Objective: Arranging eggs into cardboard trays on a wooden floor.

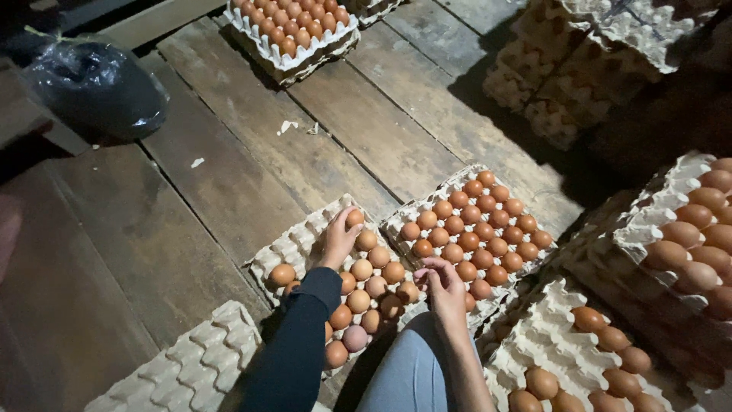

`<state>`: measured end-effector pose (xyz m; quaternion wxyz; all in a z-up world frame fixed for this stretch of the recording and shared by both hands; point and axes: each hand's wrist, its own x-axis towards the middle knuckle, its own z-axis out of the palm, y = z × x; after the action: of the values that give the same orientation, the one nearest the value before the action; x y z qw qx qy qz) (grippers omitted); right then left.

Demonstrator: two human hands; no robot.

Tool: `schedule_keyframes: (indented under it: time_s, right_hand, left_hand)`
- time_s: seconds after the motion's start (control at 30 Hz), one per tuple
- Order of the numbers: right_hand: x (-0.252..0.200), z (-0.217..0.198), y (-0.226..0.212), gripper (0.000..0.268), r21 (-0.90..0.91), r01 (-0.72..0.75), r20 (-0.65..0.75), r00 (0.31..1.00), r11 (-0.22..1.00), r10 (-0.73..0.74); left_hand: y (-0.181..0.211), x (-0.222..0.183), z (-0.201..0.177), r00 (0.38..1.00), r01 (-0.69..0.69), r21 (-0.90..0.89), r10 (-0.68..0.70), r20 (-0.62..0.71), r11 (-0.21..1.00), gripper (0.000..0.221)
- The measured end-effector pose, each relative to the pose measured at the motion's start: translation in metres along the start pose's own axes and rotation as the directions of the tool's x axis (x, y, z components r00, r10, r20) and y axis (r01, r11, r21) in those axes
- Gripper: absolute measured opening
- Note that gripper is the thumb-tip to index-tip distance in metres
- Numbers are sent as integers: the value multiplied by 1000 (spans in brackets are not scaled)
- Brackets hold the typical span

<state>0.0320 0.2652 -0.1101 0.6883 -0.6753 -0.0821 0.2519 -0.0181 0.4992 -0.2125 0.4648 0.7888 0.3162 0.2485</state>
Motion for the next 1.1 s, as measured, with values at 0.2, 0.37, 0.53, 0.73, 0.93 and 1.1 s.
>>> schedule_keyframes:
  time_s: [0.2, 0.37, 0.53, 0.73, 0.93, 1.1]
  right_hand:
    - [0, -1, -2, 23, -2, -39, -23, 999, 999, 39]
    - [0, 4, -15, 23, 56, -51, -87, 995, 997, 56]
    - [-8, 5, -27, 23, 62, -50, -163, 985, 997, 60]
    - [-1, -8, -14, 22, 191, 25, -317, 948, 981, 38]
    - [0, -16, -4, 19, 318, 81, -389, 920, 945, 52]
    - [-3, -16, -7, 21, 330, 98, -405, 913, 939, 47]
  left_hand:
    - [-28, -7, 12, 987, 52, 242, -87, 132, 969, 39]
    - [-5, -9, -15, 972, 212, -124, -222, -73, 969, 42]
    - [-24, -41, -52, 876, 188, -307, -300, -376, 933, 31]
    - [-80, -106, -89, 797, 573, 192, -487, -358, 797, 28]
    - [-102, -131, -75, 683, 726, 189, -663, -307, 661, 77]
    - [-110, -130, -77, 710, 701, 231, -690, -139, 675, 56]
